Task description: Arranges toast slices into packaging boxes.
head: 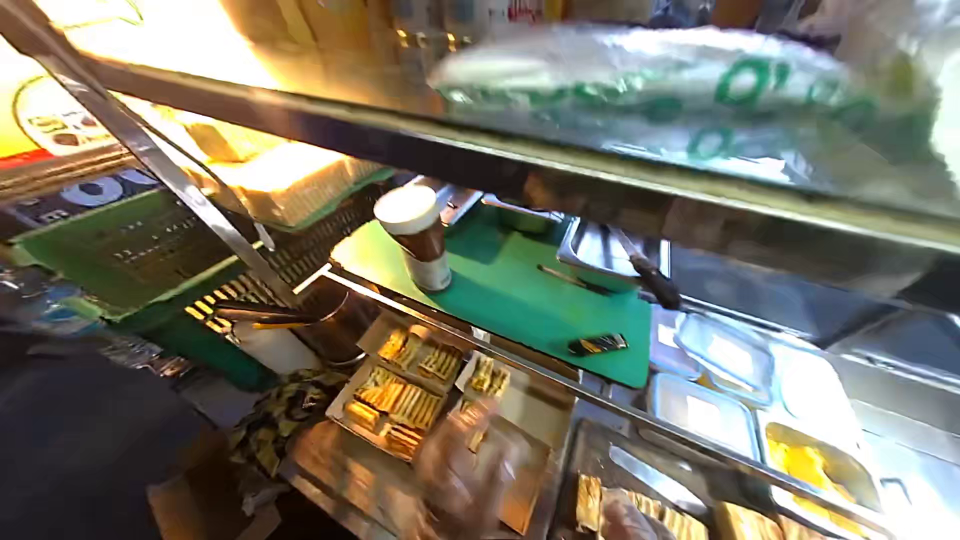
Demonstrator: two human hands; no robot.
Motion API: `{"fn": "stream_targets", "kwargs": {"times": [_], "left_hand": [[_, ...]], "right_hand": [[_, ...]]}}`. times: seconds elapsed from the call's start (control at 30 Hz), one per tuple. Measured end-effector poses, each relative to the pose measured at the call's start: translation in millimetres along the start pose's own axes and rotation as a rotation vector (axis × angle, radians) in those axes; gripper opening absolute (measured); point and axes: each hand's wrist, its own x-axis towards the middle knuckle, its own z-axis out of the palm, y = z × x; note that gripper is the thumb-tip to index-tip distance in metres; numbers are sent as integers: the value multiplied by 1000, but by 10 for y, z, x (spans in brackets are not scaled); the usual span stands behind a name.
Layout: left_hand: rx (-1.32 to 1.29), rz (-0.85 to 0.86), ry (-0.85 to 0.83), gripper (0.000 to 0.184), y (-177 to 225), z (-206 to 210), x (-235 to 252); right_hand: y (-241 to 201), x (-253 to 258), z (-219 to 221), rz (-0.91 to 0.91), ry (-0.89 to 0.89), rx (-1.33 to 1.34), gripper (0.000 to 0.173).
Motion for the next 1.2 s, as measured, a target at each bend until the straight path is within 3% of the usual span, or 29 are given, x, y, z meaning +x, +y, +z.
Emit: {"fn": "stream_targets", "kwargs": {"times": [0.07, 0.13, 0.17, 0.23, 0.3, 0.4, 0.57, 0.63, 0.73, 0.83, 0.9, 0.93, 1.03, 1.1, 1.2], "left_hand": [[162, -3, 152, 70, -248, -372, 756], [277, -112, 145, 94, -450, -512, 1394], [298, -194, 135, 100, -555, -478, 1647], [322, -240, 104, 86, -797, -313, 1956], [346, -190, 115, 69, -855, -141, 2161], [-43, -191, 161, 52, -908, -85, 2146], [-323, -133, 103, 57, -643, -487, 1782], [-353, -107, -25, 62, -592, -689, 1674], [-827, -311, -165, 67, -593, -927, 1575], [-857, -383, -115, 80, -607, -1041, 1233], [-807, -376, -147, 89, -611, -1160, 887], [-762, -371, -206, 93, -590, -1255, 700], [-558, -353, -294, 82, -324, -1396, 124], [-533, -381, -382, 76, -227, -1369, -347], [-368, -444, -408, 81, -108, -1177, -1085]], "right_hand": [[-618, 733, 80, -220, -20, 39, 29], [-1130, 1717, 384, -371, 9, -117, 36], [-1297, 2206, 607, -357, -32, -220, 42], [-1470, 3067, 1136, -181, -202, -386, 62], [-1477, 3612, 1579, -14, -408, -416, 74], [-1552, 3719, 1833, 98, -502, -419, 68], [-1833, 3239, 1547, 123, -483, -461, 71], [-1767, 3207, 1348, 95, -542, -323, 60], [-1433, 3409, 1143, 140, -494, -25, 46], [-910, 3493, 1240, 101, -531, -444, 77], [-729, 3243, 1196, 53, -590, -654, 97], [-718, 3015, 1079, -7, -527, -674, 90], [-635, 1738, 566, -270, -130, -401, 39], [-210, 488, 251, -144, -204, -372, 28], [454, -892, -145, 377, -638, -528, 34]]}}
